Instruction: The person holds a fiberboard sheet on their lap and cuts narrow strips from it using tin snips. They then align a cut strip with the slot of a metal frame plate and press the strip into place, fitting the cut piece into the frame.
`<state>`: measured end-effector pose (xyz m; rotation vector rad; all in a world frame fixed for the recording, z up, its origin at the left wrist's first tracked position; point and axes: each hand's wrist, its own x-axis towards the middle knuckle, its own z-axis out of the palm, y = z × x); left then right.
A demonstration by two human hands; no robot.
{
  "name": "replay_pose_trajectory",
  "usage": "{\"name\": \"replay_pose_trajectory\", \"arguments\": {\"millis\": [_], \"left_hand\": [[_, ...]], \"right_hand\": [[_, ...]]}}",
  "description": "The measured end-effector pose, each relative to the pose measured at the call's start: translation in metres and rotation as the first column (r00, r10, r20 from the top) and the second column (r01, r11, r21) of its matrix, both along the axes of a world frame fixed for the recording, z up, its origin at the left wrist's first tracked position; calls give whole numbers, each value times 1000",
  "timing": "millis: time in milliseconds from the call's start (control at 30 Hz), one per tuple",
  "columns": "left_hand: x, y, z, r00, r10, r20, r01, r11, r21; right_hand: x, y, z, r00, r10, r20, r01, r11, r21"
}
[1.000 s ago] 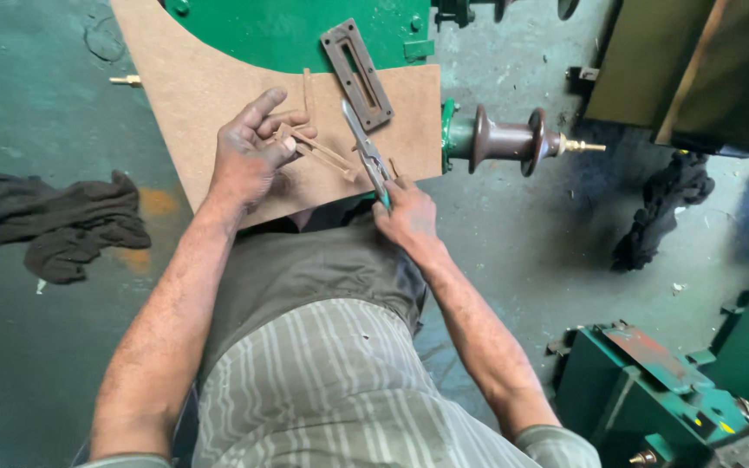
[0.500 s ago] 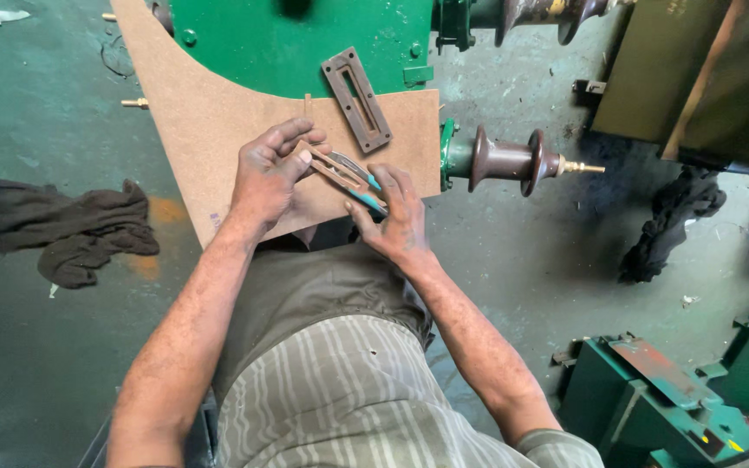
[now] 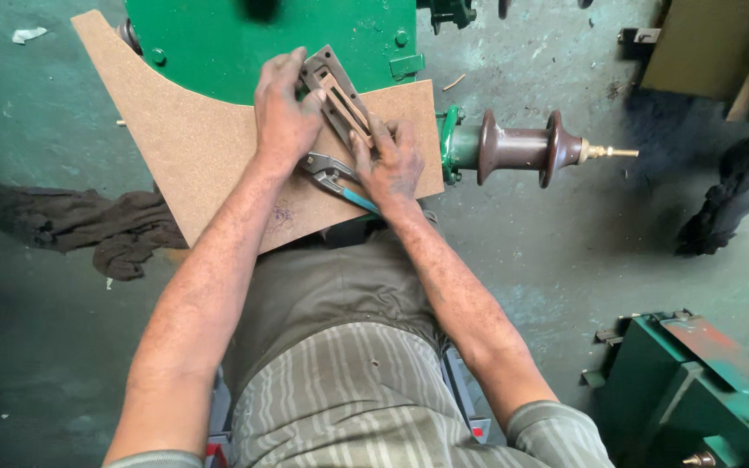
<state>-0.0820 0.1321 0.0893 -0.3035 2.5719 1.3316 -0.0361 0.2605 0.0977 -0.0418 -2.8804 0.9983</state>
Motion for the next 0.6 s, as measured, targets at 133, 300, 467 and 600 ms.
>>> {"name": "replay_pose_trajectory", "arguments": {"millis": [133,300,467,600], "left_hand": [[-10,3,-4,999,-46,-16,46,998,-33],[-7,-1,-11,996,-47,-76,44,998,-39],[-10,-4,-16,999,-39,-35,38,999,-23],[-15,-8,-19,998,-65,22,66,997,-29]], "right_hand": [[-8,-9,4,999,-26,-21,26,1000,11],[-6,-15,2,998,16,-66,-15,1000,8],[2,-14,-2,998,-26,-48,20,993,-118],[7,-12,-7,999,-41,17,44,980,-194]]}}
